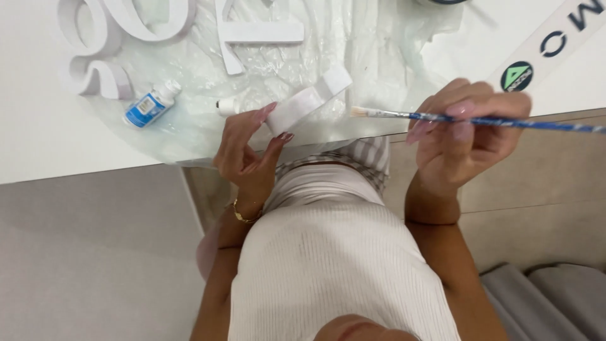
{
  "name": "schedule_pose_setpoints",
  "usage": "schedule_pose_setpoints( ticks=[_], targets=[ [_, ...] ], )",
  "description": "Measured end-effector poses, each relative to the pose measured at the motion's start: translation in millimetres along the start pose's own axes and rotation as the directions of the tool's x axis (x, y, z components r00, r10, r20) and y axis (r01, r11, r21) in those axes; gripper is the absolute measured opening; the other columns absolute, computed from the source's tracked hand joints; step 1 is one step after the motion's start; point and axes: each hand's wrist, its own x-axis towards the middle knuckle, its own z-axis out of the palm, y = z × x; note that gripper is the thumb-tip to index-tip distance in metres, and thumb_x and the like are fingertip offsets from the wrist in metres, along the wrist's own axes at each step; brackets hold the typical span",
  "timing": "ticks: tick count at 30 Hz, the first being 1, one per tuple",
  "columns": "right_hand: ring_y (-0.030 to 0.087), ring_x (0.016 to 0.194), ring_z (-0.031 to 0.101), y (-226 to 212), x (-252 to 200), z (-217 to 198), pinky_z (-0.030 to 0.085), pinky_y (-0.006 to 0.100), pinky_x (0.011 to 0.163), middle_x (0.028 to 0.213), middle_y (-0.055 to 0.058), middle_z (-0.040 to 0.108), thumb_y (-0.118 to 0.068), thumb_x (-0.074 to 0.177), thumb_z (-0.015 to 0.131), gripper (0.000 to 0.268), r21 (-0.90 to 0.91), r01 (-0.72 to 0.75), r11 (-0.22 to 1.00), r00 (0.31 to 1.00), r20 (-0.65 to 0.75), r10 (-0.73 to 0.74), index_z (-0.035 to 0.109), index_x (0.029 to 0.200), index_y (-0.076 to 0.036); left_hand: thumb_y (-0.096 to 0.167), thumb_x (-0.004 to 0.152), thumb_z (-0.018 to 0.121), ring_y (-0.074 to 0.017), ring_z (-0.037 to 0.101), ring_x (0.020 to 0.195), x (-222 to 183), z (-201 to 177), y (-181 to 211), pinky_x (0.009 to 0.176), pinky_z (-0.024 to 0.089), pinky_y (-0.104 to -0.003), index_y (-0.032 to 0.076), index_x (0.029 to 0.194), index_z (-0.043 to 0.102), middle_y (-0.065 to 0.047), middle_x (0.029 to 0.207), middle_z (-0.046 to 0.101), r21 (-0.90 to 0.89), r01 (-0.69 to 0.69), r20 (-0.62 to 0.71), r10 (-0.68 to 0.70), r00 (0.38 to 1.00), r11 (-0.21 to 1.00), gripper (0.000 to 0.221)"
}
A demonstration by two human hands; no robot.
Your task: Painting large white decorative foam letters with white paint using a brush.
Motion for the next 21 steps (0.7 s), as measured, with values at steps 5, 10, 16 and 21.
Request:
schedule_pose_setpoints(
  ticks=[5, 10, 16, 21],
  targets=[
    [0.016, 0.059, 0.044, -8, -7, 4, 0.045, 0.027, 0.048, 0.081, 0.009, 0.052, -0.012, 0.117, 0.054, 0.009, -0.05, -0.021, 0.999, 1.0, 0.014, 0.022, 0.05, 0.11, -0.008, 0.006, 0.102, 0.091, -0.0269, 0.08, 0.118, 7, 5, 4, 0.097, 0.078, -0.035, 0.007, 0.153, 0.056, -0.021, 0.128, 0.077, -0.028, 0.256, 0.126, -0.25, 0.96, 0.966, 0.062],
    [0.012, 0.066, 0.047, 0, -22, -11, 0.045, 0.023, 0.057, 0.084, 0.004, 0.054, -0.01, 0.119, 0.056, 0.003, -0.062, -0.071, 0.996, 0.997, -0.012, 0.07, 0.057, 0.116, -0.01, 0.011, 0.109, 0.094, -0.018, 0.084, 0.106, 8, -1, -3, 0.092, 0.079, -0.027, 0.011, 0.156, 0.049, -0.011, 0.154, 0.065, 0.211, 0.078, 0.207, -0.123, 0.971, 0.974, 0.065],
    [0.012, 0.063, 0.038, -11, -28, 2, 0.036, 0.029, 0.046, 0.08, 0.005, 0.044, -0.019, 0.119, 0.055, 0.01, -0.226, -0.136, 0.965, 0.988, -0.098, 0.116, 0.05, 0.115, -0.011, 0.022, 0.116, 0.078, -0.0264, 0.068, 0.115, 38, -107, -15, 0.1, 0.053, -0.048, 0.01, 0.129, 0.078, -0.007, 0.127, 0.07, 0.723, -0.043, 0.009, 0.053, 0.999, 0.69, 0.017],
    [0.017, 0.061, 0.044, 0, -28, 17, 0.04, 0.029, 0.047, 0.082, 0.008, 0.048, -0.027, 0.121, 0.046, 0.019, -0.074, -0.164, 0.984, 0.986, 0.017, 0.166, 0.052, 0.114, -0.009, 0.017, 0.115, 0.091, -0.0334, 0.055, 0.126, 43, -130, -25, 0.1, 0.044, -0.054, 0.007, 0.151, 0.066, -0.006, 0.144, 0.065, 0.828, -0.011, 0.128, -0.169, 0.977, 0.56, 0.045]
  ],
)
